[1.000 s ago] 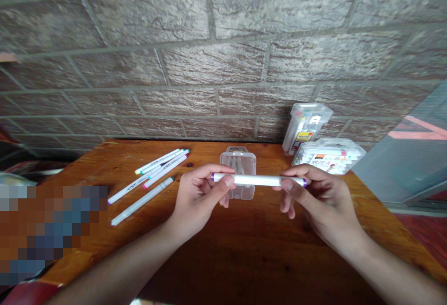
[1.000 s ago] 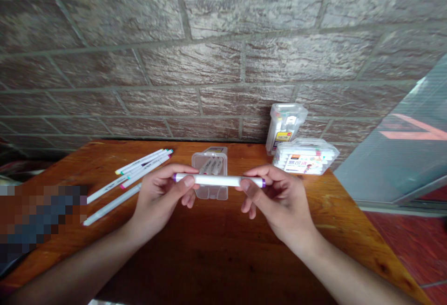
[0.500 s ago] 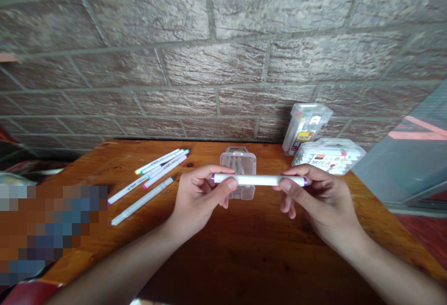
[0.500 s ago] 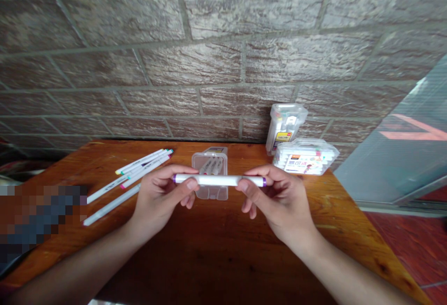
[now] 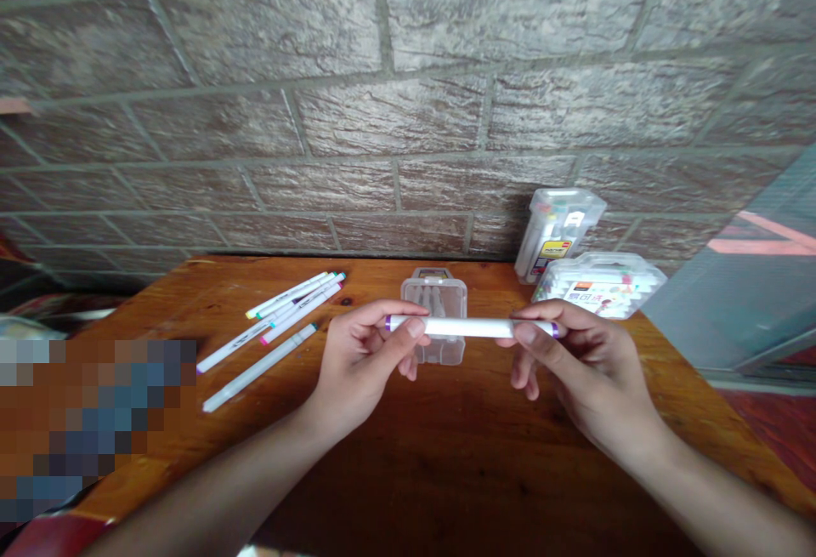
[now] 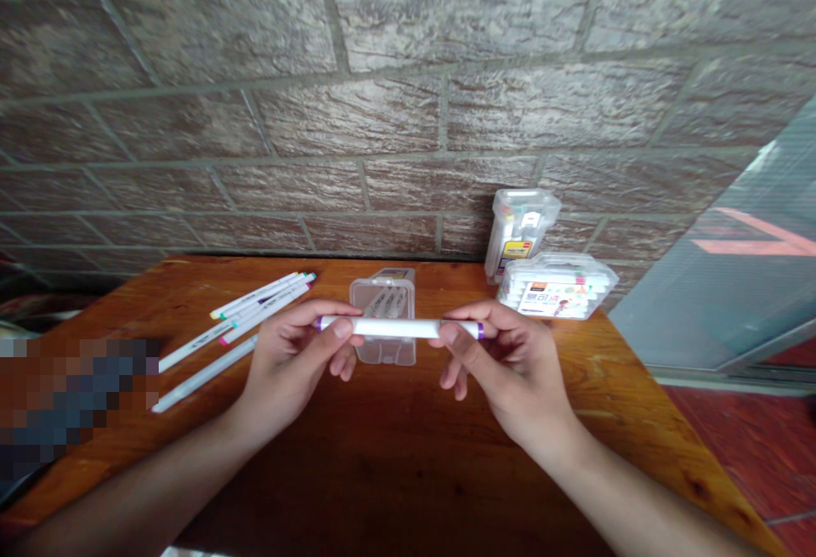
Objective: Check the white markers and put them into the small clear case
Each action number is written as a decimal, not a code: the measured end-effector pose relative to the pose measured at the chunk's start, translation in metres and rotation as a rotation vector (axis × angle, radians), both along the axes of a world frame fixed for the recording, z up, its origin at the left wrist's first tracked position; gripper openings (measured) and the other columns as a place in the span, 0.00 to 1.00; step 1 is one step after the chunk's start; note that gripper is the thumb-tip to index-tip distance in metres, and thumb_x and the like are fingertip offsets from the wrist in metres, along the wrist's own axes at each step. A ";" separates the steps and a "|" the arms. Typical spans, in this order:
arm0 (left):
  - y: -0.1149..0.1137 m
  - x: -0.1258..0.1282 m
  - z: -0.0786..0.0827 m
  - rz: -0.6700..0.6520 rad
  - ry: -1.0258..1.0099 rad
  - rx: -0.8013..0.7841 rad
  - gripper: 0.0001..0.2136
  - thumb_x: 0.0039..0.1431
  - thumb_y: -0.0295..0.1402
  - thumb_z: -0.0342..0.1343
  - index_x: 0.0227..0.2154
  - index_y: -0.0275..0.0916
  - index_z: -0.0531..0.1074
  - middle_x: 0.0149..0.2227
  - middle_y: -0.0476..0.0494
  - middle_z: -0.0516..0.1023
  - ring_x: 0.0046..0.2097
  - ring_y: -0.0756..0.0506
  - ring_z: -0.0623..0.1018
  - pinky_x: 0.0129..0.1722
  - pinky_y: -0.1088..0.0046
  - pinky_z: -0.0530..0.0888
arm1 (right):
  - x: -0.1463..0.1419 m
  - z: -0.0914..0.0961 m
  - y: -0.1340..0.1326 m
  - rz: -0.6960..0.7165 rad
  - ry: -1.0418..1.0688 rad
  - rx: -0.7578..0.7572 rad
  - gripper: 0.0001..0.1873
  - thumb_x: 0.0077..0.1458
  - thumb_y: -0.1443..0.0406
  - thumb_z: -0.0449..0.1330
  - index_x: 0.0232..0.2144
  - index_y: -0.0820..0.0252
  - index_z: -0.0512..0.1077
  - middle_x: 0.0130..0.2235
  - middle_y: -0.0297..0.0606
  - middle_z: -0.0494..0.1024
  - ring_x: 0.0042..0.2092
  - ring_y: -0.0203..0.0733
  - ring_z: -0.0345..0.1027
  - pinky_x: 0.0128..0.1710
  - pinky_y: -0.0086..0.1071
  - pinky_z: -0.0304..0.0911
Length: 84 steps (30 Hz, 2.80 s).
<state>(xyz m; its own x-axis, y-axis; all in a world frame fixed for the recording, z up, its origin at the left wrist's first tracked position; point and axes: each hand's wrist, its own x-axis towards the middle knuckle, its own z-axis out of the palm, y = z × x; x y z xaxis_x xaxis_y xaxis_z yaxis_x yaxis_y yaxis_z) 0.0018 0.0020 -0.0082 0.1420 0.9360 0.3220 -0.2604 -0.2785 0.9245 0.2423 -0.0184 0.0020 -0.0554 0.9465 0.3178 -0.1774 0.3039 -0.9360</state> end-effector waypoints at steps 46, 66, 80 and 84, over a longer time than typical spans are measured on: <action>-0.001 0.002 0.009 -0.064 -0.205 -0.050 0.11 0.69 0.35 0.61 0.45 0.34 0.84 0.32 0.40 0.85 0.22 0.52 0.73 0.23 0.73 0.77 | -0.002 0.007 -0.004 0.031 0.155 -0.083 0.09 0.66 0.60 0.67 0.43 0.58 0.84 0.37 0.43 0.88 0.21 0.37 0.76 0.17 0.26 0.71; -0.001 0.001 0.011 -0.068 -0.233 -0.057 0.13 0.69 0.35 0.60 0.47 0.33 0.83 0.32 0.38 0.85 0.21 0.50 0.73 0.23 0.71 0.77 | -0.005 0.014 -0.005 0.013 0.201 -0.157 0.12 0.63 0.56 0.68 0.43 0.57 0.83 0.37 0.43 0.89 0.19 0.40 0.75 0.15 0.29 0.69; -0.001 -0.001 0.011 -0.109 -0.263 -0.054 0.13 0.68 0.34 0.59 0.48 0.31 0.82 0.32 0.36 0.85 0.22 0.49 0.74 0.23 0.70 0.77 | -0.003 0.014 -0.006 0.036 0.226 -0.173 0.11 0.65 0.57 0.66 0.43 0.56 0.81 0.37 0.42 0.89 0.19 0.41 0.76 0.15 0.30 0.69; -0.001 -0.003 0.010 -0.119 -0.259 -0.060 0.14 0.69 0.34 0.57 0.49 0.31 0.81 0.32 0.36 0.86 0.23 0.49 0.74 0.24 0.70 0.77 | -0.004 0.014 -0.006 0.042 0.224 -0.170 0.10 0.65 0.57 0.66 0.43 0.56 0.81 0.37 0.42 0.89 0.19 0.41 0.76 0.15 0.30 0.69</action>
<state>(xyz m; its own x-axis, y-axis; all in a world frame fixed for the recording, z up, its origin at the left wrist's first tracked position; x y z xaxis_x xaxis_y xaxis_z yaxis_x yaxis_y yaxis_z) -0.0008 0.0014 0.0021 0.1718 0.9362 0.3067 -0.5178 -0.1791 0.8366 0.2388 -0.0245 0.0158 -0.0417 0.9856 0.1638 -0.3942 0.1344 -0.9091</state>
